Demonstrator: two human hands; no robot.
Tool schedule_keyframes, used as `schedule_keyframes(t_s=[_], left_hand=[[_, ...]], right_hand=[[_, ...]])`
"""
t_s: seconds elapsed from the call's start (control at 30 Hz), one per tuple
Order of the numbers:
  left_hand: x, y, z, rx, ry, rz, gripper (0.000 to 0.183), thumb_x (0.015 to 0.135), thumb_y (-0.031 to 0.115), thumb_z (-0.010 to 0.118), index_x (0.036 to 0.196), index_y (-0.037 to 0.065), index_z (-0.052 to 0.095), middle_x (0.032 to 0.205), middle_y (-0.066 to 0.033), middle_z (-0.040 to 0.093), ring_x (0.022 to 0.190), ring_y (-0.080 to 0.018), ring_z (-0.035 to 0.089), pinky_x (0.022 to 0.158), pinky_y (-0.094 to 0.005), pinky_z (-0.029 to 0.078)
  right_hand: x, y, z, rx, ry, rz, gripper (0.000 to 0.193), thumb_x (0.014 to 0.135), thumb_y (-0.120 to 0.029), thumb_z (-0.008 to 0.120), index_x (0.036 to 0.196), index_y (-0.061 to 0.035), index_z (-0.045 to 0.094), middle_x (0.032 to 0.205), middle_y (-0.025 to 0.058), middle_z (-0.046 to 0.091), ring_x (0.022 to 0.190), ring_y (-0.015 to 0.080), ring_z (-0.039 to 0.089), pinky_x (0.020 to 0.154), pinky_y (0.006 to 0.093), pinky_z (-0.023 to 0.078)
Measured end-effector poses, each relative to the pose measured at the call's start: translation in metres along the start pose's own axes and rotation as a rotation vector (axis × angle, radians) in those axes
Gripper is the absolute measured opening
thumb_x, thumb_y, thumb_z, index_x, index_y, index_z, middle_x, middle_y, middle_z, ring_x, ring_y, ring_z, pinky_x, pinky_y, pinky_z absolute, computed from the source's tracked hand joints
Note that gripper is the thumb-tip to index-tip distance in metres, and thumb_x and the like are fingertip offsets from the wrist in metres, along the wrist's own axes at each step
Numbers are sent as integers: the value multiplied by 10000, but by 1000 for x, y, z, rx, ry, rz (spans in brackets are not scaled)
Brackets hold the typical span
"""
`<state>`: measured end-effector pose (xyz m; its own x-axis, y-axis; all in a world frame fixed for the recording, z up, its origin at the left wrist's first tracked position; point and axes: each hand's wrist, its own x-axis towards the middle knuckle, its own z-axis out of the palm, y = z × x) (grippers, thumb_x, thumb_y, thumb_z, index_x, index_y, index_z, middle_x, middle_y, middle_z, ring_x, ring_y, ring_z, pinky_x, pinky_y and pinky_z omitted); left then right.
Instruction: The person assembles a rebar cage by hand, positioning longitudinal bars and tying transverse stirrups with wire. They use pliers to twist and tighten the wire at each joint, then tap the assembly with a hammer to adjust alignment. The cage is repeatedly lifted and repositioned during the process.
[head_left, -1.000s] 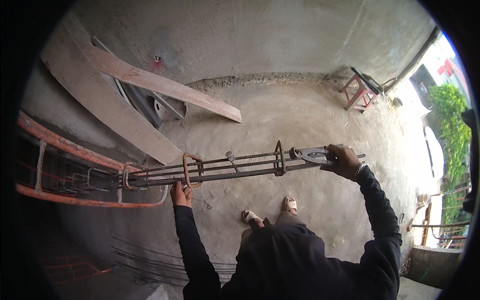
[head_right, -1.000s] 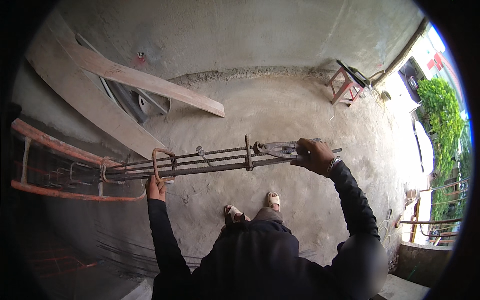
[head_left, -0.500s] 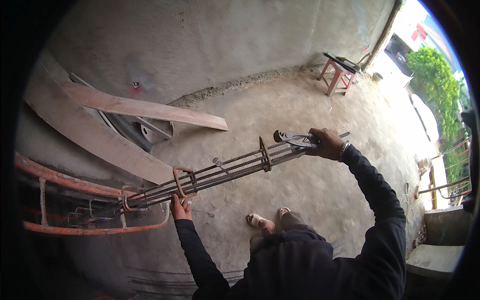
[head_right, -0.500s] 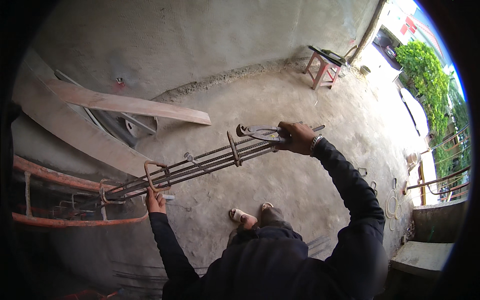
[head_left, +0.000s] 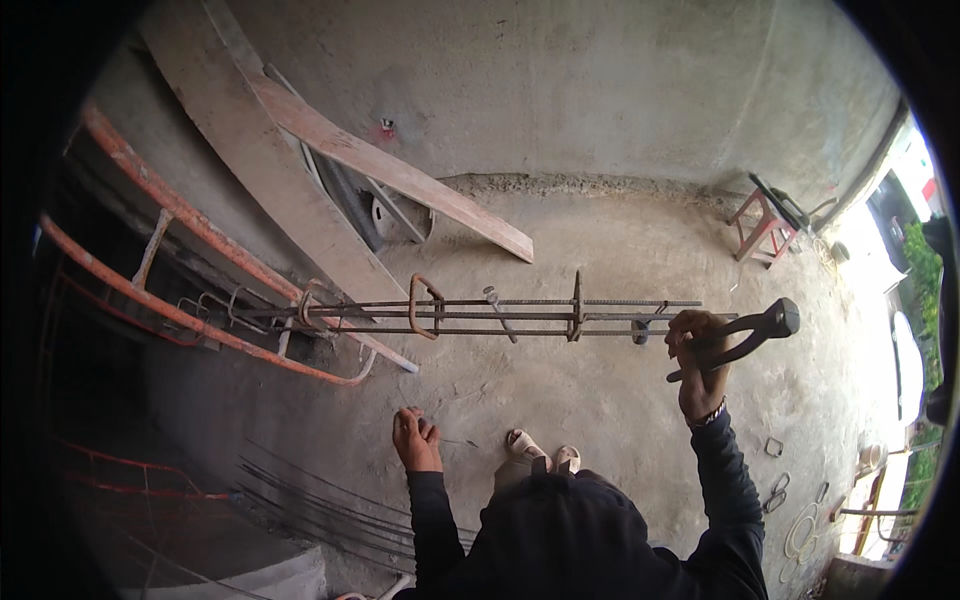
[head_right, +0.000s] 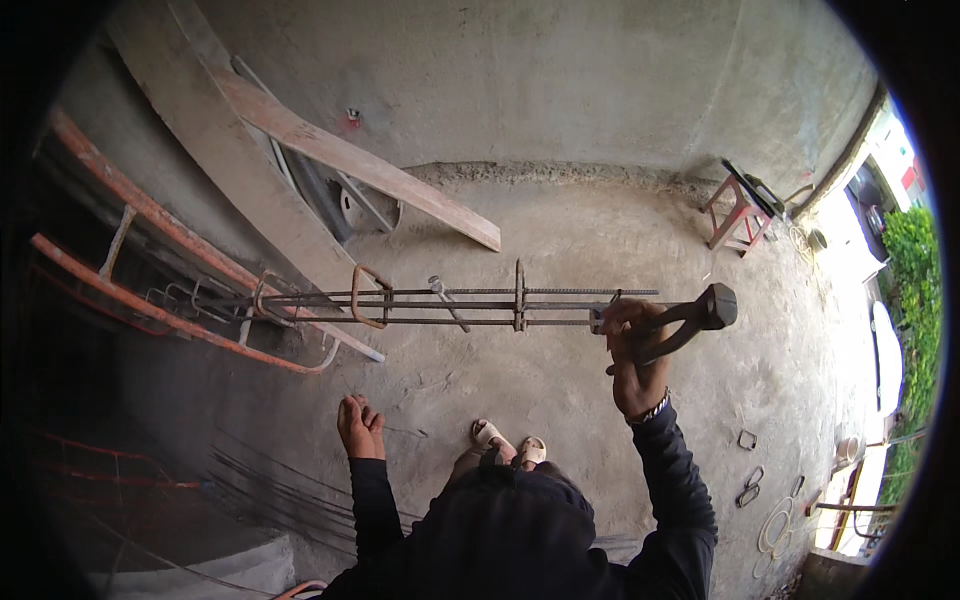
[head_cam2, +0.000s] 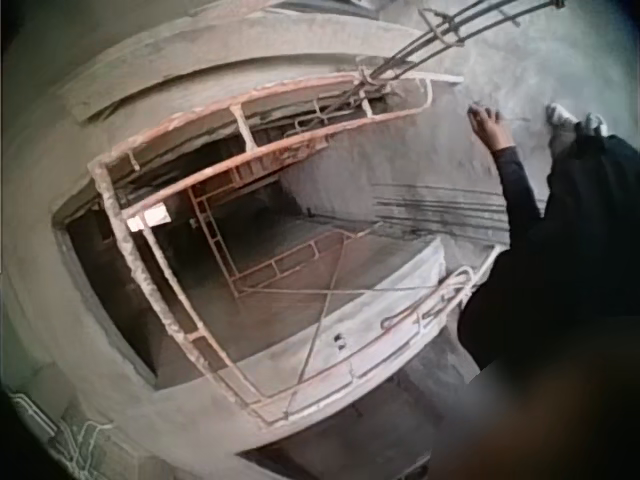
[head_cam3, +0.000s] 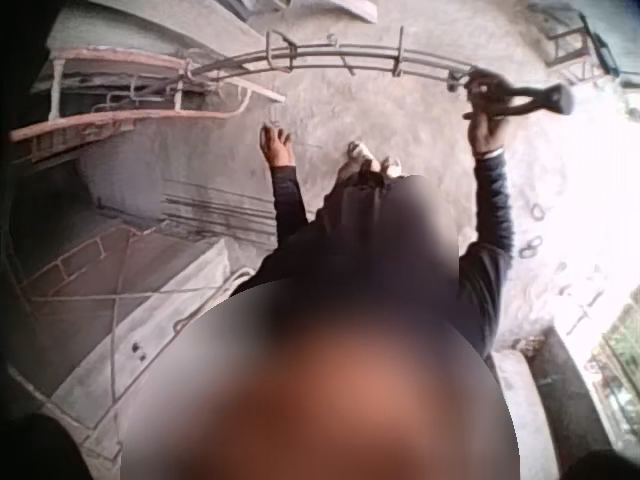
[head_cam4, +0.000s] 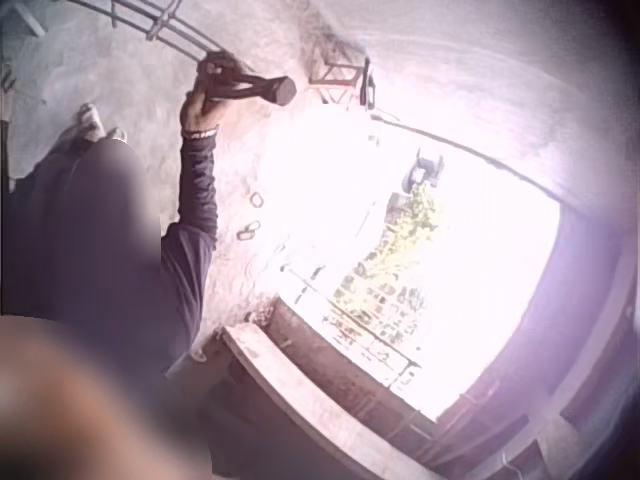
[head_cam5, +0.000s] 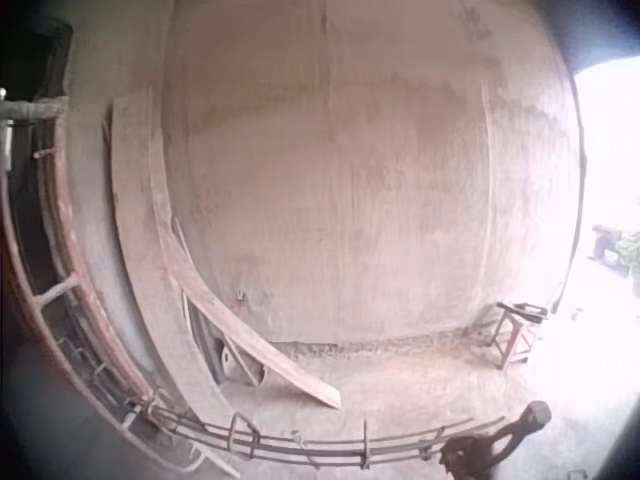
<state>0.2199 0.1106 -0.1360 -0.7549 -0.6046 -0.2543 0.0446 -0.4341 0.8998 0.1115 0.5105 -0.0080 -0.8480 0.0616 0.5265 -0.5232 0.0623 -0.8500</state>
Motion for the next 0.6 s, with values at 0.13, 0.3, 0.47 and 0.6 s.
schedule_keyframes(t_s=[0.13, 0.3, 0.47, 0.6], left_hand=[[-60, -6, 26, -393, -172, -94, 264, 1006, 358, 669, 971, 124, 554, 877, 31, 495, 690, -68, 380, 634, -250, 360], [-76, 6, 55, -629, -330, -234, 135, 1063, 221, 576, 1032, 90, 596, 849, 16, 467, 698, -83, 383, 648, -253, 367], [-60, 16, 61, -756, -420, -163, 71, 1044, 162, 598, 1071, 98, 580, 844, 22, 448, 709, -85, 382, 663, -241, 369], [-31, 24, 63, -750, -354, -5, 93, 1029, 142, 616, 1037, 99, 533, 854, 8, 420, 709, -95, 368, 682, -265, 356]], right_hand=[[-67, -1, 54, 0, -288, 167, 142, 975, -76, 585, 1089, -25, 519, 1041, 130, 599, 857, 178, 600, 754, 320, 506], [-129, 6, 112, 159, -604, 411, 219, 969, -9, 563, 1188, -2, 581, 1279, 146, 635, 1115, 212, 629, 986, 353, 474], [-139, 17, 136, 157, -621, 519, 335, 916, 17, 653, 1242, 18, 579, 1074, 158, 704, 1000, 227, 693, 885, 334, 526], [-137, 24, 148, 21, -567, 571, 324, 877, -28, 742, 1159, 17, 588, 948, 127, 720, 910, 184, 700, 826, 320, 536]])
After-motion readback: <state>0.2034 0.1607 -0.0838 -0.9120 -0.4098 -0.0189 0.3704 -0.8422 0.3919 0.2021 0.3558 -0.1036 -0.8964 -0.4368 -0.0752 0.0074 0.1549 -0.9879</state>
